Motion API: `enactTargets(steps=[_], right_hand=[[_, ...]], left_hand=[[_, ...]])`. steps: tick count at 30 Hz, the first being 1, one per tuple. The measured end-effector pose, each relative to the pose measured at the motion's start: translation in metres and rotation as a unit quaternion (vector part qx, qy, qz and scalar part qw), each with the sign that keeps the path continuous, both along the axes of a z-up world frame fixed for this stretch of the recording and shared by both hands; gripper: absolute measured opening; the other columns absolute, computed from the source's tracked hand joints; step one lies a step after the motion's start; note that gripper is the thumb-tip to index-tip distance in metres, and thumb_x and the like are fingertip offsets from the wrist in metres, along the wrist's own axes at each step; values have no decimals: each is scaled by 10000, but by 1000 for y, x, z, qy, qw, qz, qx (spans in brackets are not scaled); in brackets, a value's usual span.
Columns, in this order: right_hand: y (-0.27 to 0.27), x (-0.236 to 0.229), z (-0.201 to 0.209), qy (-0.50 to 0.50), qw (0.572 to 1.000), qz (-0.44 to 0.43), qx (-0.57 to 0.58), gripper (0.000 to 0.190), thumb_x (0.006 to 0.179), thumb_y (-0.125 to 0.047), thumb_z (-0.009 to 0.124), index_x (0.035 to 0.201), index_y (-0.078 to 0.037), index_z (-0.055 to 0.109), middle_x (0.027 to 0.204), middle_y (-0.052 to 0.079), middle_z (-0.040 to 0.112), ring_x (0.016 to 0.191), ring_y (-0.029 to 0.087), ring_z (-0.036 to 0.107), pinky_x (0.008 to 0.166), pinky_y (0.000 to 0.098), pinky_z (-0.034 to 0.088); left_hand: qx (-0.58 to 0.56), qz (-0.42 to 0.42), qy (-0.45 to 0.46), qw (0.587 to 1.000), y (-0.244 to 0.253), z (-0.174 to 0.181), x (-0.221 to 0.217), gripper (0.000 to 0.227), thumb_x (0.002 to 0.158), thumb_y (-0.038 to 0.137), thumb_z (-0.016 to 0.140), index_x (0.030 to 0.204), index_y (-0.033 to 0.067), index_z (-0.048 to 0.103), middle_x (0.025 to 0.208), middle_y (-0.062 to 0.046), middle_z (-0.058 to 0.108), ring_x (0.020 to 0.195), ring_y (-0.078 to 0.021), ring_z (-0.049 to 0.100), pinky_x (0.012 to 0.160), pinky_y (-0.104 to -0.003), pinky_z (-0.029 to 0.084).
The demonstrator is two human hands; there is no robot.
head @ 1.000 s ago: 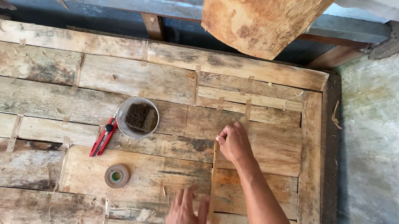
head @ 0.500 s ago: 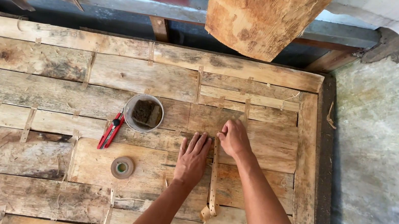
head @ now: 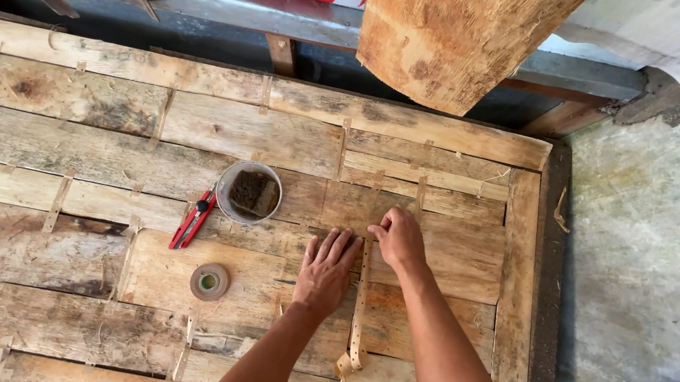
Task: Applying adhesive tape to a small wooden rod and manipulating wood pieces on a workbench.
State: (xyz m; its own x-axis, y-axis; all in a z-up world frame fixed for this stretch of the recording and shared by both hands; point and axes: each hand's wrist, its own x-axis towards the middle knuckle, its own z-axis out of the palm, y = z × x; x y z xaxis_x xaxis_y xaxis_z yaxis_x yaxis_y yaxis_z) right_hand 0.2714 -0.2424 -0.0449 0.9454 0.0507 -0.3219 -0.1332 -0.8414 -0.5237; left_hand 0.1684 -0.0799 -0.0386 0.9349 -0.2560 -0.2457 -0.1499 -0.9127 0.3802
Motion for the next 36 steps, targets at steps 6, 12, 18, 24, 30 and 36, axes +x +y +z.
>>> enactTargets(steps=[6, 12, 18, 24, 30, 36], right_hand=[[-20, -5, -6, -69, 996, 19, 50, 293, 888, -277, 798, 873, -39, 628, 865, 94, 668, 747, 234, 623, 698, 402, 523], [-26, -12, 2, 12, 999, 20, 44, 283, 916, -330, 768, 877, -75, 651, 846, 58, 683, 703, 172, 627, 666, 356, 534], [-17, -6, -8, 53, 999, 11, -8, 403, 859, -444, 801, 838, -104, 584, 836, 28, 619, 677, 154, 559, 619, 326, 524], [0, -9, 13, 52, 997, -17, -60, 496, 792, -502, 847, 817, -99, 559, 861, 33, 579, 695, 160, 531, 623, 347, 495], [-17, -8, -15, 68, 997, -15, -23, 465, 830, -518, 805, 841, -114, 575, 860, 42, 631, 706, 167, 575, 636, 349, 517], [-16, -8, -4, 33, 999, 18, -10, 485, 741, -469, 877, 814, -92, 581, 826, 56, 655, 707, 189, 610, 632, 372, 530]], left_hand=[[4, 9, -2, 1000, -1, 3, 0, 721, 948, 238, 581, 1600, 238, 274, 1667, -19, 229, 1546, -210, 181, 1253, -480, 96], [18, 7, 10, 1000, 0, 14, 0, 725, 953, 250, 577, 1609, 253, 268, 1676, -16, 224, 1556, -207, 170, 1261, -476, 100], [38, -3, -7, 999, -2, 0, -1, 719, 960, 259, 540, 1611, 243, 237, 1673, -23, 202, 1546, -208, 156, 1253, -471, 82], [10, 11, 1, 1000, -2, 6, -1, 716, 942, 256, 548, 1598, 231, 260, 1670, -15, 218, 1546, -206, 166, 1254, -469, 83], [-5, 11, -39, 999, 1, -1, -4, 713, 917, 237, 556, 1585, 204, 310, 1661, -23, 265, 1539, -219, 203, 1247, -482, 109], [-7, 9, -26, 1000, 0, -2, -2, 715, 922, 258, 529, 1586, 187, 274, 1657, -24, 238, 1532, -218, 180, 1237, -489, 87]])
